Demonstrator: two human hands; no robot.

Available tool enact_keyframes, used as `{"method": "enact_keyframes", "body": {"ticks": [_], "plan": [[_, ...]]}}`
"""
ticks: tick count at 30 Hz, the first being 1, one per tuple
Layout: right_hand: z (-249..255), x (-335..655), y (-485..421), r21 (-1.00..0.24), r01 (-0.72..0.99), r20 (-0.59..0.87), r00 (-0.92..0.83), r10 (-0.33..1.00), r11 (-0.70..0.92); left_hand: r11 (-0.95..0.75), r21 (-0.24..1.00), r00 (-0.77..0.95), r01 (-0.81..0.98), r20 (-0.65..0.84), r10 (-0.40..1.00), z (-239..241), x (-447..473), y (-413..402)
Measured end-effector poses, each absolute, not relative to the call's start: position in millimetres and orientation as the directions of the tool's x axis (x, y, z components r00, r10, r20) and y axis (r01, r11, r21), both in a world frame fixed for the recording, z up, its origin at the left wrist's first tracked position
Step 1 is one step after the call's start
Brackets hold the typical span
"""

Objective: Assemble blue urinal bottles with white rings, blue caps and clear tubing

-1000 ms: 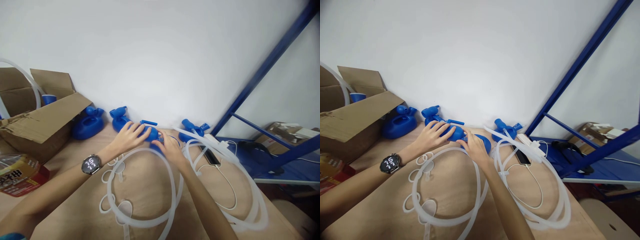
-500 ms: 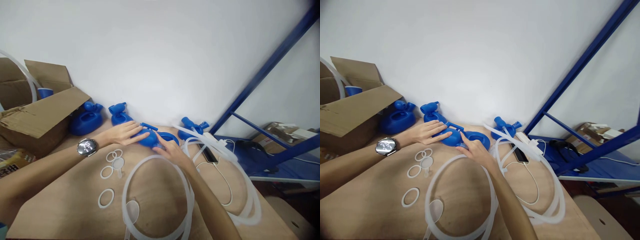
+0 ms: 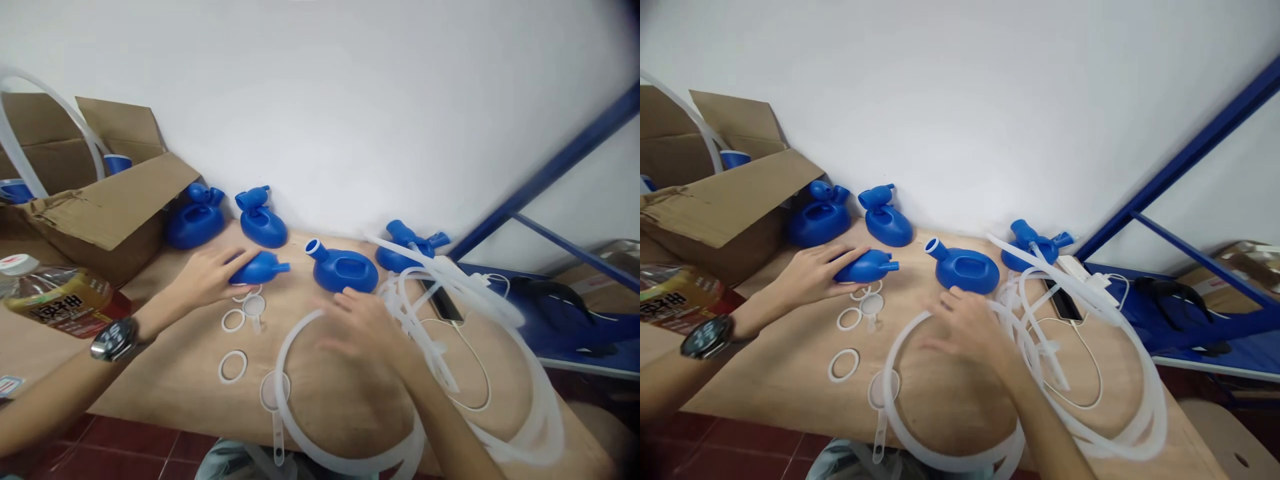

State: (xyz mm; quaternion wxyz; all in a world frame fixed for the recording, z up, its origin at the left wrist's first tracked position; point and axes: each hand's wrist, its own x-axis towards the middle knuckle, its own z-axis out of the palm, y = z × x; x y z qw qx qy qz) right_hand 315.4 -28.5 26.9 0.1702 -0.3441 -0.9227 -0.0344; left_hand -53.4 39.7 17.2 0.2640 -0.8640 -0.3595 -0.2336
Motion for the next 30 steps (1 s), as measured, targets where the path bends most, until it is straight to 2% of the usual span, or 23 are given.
{"method": "enact_keyframes", "body": {"ticks": [3, 6, 9, 11, 14, 18, 24, 26, 30], "plan": [[-2.6, 282.5, -58.4, 0.033, 0.510, 0.211, -0.844, 0.493, 0.859, -0.465, -0.190, 0.478, 0.865, 0.597, 0.644, -18.4, -85.6, 5.5], [-36.1, 253.2, -74.3, -0.010, 0.384, 0.110, -0.917, 0.383, 0.923, -0.272, -0.096, 0.278, 0.958, 0.555, 0.784, -48.9, -116.1, -25.5], [-58.5, 236.5, -76.0, -0.064, 0.336, 0.009, -0.942, 0.337, 0.940, -0.048, 0.035, 0.027, 0.998, 0.453, 0.891, -69.1, -135.2, -53.9], [-63.9, 231.2, -71.0, -0.095, 0.343, -0.026, -0.939, 0.342, 0.935, 0.046, 0.129, -0.096, 0.991, 0.413, 0.906, -77.7, -140.7, -70.0], [-61.8, 223.3, -56.7, -0.109, 0.413, -0.067, -0.911, 0.407, 0.904, 0.090, 0.248, -0.188, 0.965, 0.406, 0.894, -85.1, -139.8, -87.0], [-53.7, 203.0, -32.9, -0.058, 0.598, -0.147, -0.797, 0.585, 0.800, 0.103, 0.281, -0.222, 0.954, 0.432, 0.874, -87.5, -129.9, -94.8], [-33.5, 196.5, -13.9, -0.042, 0.702, -0.076, -0.712, 0.698, 0.711, 0.069, 0.433, -0.293, 0.899, 0.474, 0.831, -85.5, -121.5, -86.2], [-24.8, 212.9, -12.5, -0.037, 0.731, 0.008, -0.682, 0.732, 0.682, 0.022, 0.481, -0.307, 0.876, 0.523, 0.795, -84.9, -118.0, -84.5], [-11.2, 258.8, -15.9, 0.013, 0.777, 0.268, -0.609, 0.746, 0.630, -0.080, 0.634, -0.374, 0.769, 0.548, 0.748, -78.6, -100.5, -90.9]]}}
